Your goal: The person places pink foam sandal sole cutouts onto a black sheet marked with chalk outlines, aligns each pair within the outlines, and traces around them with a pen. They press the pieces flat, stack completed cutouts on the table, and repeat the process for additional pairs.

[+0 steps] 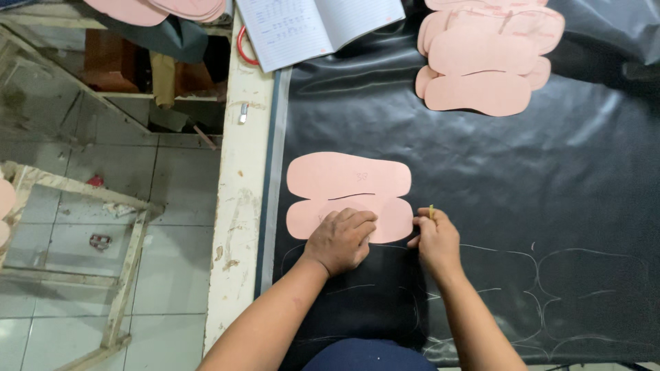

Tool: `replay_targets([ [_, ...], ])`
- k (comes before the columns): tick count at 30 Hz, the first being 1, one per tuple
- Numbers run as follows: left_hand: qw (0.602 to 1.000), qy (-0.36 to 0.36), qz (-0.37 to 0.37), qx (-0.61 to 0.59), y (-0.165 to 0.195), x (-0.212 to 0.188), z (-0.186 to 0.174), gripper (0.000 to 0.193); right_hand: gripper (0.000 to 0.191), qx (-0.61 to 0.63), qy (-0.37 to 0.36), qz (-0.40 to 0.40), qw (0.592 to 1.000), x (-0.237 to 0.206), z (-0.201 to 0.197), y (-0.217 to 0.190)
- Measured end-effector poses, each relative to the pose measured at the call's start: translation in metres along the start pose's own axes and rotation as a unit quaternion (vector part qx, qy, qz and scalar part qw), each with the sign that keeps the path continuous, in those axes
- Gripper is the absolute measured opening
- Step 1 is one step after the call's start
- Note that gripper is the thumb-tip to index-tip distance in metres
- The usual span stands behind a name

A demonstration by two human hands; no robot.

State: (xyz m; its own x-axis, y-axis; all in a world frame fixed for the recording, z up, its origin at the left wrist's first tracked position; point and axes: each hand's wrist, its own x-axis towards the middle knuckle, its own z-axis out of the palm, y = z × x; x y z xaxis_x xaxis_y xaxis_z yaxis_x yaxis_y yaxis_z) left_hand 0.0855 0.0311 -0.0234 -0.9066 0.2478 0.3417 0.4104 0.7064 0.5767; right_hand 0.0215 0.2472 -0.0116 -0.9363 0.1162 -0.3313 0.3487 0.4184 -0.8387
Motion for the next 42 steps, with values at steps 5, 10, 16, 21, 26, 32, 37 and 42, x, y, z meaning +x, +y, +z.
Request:
replay_targets([
  [5,1.000,-0.008,0.007,0.010,0.046,-0.027,0.024,0.027,0.037,-0.022,-0.016,0.018,0.999,-0.038,-0.020,0.041],
  [10,1.000,-0.013,-0.007,0.025,0.118,-0.038,0.069,0.032,0.041,-0.029,-0.026,-0.014,0.999,-0.056,-0.096,0.078],
  [16,0.990,-0.033,-0.063,0.120,0.212,-0.028,0.136,0.047,0.033,0.039,-0.126,0.067,0.989,-0.059,-0.218,0.090],
  [21,0.978,0.039,-0.074,0.192,0.264,-0.003,0.200,0.076,0.033,-0.010,-0.189,-0.042,0.981,-0.054,-0.306,0.144],
  [26,0.970,0.044,-0.089,0.223,0.300,0.017,0.219,0.082,0.038,-0.141,0.034,-0.100,0.984,-0.010,-0.449,0.195],
  [32,0.959,-0.022,-0.150,0.238,0.346,0.030,0.216,0.073,0.039,-0.152,0.143,-0.034,0.977,-0.006,-0.599,0.221],
  [37,0.960,-0.021,-0.153,0.235,0.365,0.047,0.220,0.069,0.037,-0.014,0.069,-0.017,0.997,-0.002,-0.633,0.228],
  [42,0.961,-0.007,-0.156,0.226,0.372,0.070,0.228,0.068,0.039,-0.002,0.025,-0.064,0.998,0.014,-0.641,0.217],
])
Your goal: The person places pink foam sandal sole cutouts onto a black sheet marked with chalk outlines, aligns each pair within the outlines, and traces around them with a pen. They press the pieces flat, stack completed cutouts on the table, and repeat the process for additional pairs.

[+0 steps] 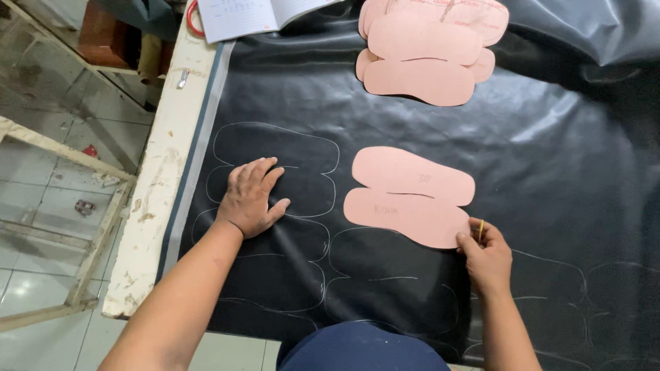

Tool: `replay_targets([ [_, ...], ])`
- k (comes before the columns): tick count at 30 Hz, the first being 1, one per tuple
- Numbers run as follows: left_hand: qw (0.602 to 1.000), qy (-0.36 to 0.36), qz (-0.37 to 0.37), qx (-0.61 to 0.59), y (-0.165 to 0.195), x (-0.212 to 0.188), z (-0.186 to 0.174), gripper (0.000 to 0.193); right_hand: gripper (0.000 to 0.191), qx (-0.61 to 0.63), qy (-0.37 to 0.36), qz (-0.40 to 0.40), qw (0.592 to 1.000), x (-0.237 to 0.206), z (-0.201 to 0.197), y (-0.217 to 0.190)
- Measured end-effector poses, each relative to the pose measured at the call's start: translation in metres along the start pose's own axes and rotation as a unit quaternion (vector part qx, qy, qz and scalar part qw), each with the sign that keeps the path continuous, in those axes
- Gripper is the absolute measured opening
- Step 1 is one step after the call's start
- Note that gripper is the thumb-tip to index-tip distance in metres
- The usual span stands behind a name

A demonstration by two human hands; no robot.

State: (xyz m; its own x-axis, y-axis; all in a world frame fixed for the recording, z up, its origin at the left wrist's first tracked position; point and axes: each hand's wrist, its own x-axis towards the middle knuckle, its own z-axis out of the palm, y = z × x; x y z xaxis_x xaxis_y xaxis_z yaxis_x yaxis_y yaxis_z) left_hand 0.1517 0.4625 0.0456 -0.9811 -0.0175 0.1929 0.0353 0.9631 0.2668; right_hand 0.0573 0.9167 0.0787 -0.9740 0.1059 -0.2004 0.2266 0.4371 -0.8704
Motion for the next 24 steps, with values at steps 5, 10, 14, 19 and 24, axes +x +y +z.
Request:
replay_targets([
  [5,0.998,0.034,-0.050,0.026,0.045,0.020,0.025,0.067,0.041,-0.008,-0.003,0.008,1.000,0.021,-0.001,-0.006],
  [10,0.984,-0.017,-0.075,-0.158,0.106,0.027,0.044,0.058,0.033,-0.047,0.004,0.027,0.998,0.036,0.008,-0.006],
  [14,0.976,0.000,-0.117,-0.183,0.114,0.033,0.044,0.045,0.031,-0.048,0.003,0.007,0.999,0.044,0.015,-0.001],
  [19,0.975,-0.002,-0.123,-0.187,0.118,0.039,0.046,0.041,0.030,-0.052,0.003,-0.005,0.999,0.050,0.011,0.004],
  [24,0.974,0.010,-0.120,-0.190,0.120,0.042,0.051,0.041,0.031,-0.062,0.008,0.008,0.998,0.055,0.013,-0.001],
])
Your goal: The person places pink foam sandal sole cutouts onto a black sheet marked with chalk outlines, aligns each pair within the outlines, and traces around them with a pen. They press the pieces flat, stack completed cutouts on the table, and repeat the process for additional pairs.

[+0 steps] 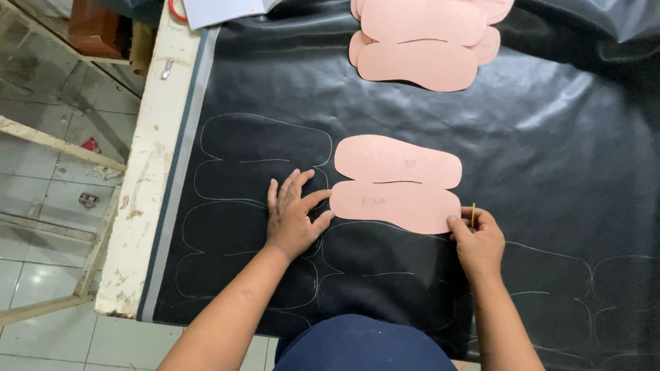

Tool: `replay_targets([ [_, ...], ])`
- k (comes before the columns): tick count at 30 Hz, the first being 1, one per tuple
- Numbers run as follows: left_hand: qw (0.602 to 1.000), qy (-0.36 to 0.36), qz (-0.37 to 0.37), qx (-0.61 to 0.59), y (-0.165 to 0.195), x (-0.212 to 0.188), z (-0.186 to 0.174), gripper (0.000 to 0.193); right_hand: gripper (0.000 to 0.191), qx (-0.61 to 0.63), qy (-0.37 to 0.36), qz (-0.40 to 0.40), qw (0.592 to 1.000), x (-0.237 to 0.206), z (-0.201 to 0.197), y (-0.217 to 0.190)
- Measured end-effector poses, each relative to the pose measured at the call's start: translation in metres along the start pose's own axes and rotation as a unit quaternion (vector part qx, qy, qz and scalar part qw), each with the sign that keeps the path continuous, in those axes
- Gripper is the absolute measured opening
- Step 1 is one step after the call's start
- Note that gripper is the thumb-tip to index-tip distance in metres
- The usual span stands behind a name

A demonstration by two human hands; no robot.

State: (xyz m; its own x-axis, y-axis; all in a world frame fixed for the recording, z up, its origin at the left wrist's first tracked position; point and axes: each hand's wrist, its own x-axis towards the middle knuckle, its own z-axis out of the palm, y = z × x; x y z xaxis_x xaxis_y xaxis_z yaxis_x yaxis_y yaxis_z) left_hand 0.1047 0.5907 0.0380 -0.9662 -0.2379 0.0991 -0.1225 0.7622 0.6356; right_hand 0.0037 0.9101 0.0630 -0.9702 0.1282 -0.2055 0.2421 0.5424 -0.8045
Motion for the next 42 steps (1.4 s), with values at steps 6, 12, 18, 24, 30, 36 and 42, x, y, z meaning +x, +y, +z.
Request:
replay_targets([
  [6,1.000,0.001,-0.001,0.008,-0.007,0.002,0.007,0.040,0.030,-0.005,0.002,0.024,1.000,0.001,0.007,-0.002],
  [12,1.000,0.006,0.009,0.017,-0.004,0.002,0.023,0.040,0.031,0.009,-0.001,0.018,1.000,0.011,0.004,0.012],
  [18,1.000,0.005,0.006,0.013,-0.002,0.005,0.028,0.039,0.031,0.017,-0.009,0.015,1.000,0.021,0.002,0.022],
  [24,1.000,0.010,0.014,0.006,-0.002,0.008,0.029,0.039,0.032,-0.015,-0.002,0.020,1.000,0.024,0.004,0.024],
  [30,0.999,-0.025,-0.028,0.022,0.004,0.016,0.047,0.038,0.030,-0.012,-0.007,0.003,1.000,0.034,0.001,0.032],
  [36,0.990,-0.050,0.135,-0.007,0.023,0.014,0.088,0.032,0.031,-0.065,-0.008,0.010,0.998,0.034,-0.004,0.034],
  [42,0.970,-0.086,0.197,0.114,0.066,-0.010,0.093,0.058,0.031,-0.250,0.026,-0.231,0.940,0.034,0.004,0.003],
])
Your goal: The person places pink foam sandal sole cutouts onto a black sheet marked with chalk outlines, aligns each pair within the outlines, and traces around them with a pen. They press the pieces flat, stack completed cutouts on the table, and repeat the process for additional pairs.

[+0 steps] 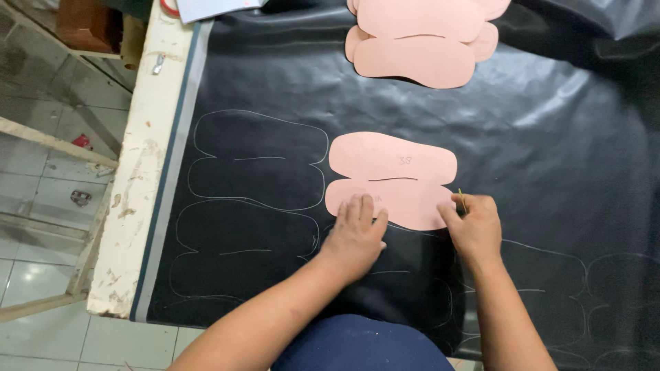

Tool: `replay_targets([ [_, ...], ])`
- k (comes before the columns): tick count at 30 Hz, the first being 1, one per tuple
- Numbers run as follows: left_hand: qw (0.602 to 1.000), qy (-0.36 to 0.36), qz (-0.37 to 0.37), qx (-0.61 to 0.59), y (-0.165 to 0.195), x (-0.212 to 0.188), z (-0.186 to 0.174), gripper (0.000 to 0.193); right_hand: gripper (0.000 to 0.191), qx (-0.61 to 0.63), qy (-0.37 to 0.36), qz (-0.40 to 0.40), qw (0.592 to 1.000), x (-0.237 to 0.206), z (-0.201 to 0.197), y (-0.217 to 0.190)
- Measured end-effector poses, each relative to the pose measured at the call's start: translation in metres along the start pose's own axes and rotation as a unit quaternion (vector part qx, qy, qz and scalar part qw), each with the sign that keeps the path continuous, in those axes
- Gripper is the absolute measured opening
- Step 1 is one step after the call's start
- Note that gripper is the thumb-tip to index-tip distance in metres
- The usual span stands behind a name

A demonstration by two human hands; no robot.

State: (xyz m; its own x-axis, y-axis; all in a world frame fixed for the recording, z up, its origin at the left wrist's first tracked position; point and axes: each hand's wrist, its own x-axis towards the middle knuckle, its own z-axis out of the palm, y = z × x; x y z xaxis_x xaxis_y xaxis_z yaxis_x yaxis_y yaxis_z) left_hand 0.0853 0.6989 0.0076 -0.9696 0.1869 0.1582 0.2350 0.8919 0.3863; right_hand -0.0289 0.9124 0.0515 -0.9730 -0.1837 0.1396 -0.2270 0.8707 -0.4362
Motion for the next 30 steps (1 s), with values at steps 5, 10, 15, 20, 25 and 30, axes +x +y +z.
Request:
replay_targets([
  [5,0.999,0.001,-0.009,0.042,0.005,-0.006,-0.020,0.080,0.016,0.168,-0.025,-0.095,0.981,0.009,0.008,-0.072],
  [10,0.997,-0.057,0.001,0.055,-0.003,-0.010,-0.027,0.076,0.020,0.249,-0.241,-0.139,0.928,0.024,0.028,-0.154],
  [15,0.997,-0.079,-0.020,-0.012,-0.012,-0.014,-0.040,0.082,0.022,0.156,-0.319,-0.194,0.915,0.030,0.050,-0.198],
  [20,0.993,-0.115,-0.026,-0.010,-0.022,-0.019,-0.056,0.073,0.022,0.095,-0.288,-0.245,0.921,0.033,0.074,-0.214],
  [25,0.996,-0.087,-0.019,0.000,-0.032,-0.018,-0.064,0.074,0.017,0.044,-0.198,-0.269,0.942,0.051,0.072,-0.210],
  [30,1.000,-0.017,-0.002,0.017,-0.044,-0.021,-0.067,0.075,0.020,0.003,-0.211,-0.216,0.953,0.065,0.062,-0.206],
])
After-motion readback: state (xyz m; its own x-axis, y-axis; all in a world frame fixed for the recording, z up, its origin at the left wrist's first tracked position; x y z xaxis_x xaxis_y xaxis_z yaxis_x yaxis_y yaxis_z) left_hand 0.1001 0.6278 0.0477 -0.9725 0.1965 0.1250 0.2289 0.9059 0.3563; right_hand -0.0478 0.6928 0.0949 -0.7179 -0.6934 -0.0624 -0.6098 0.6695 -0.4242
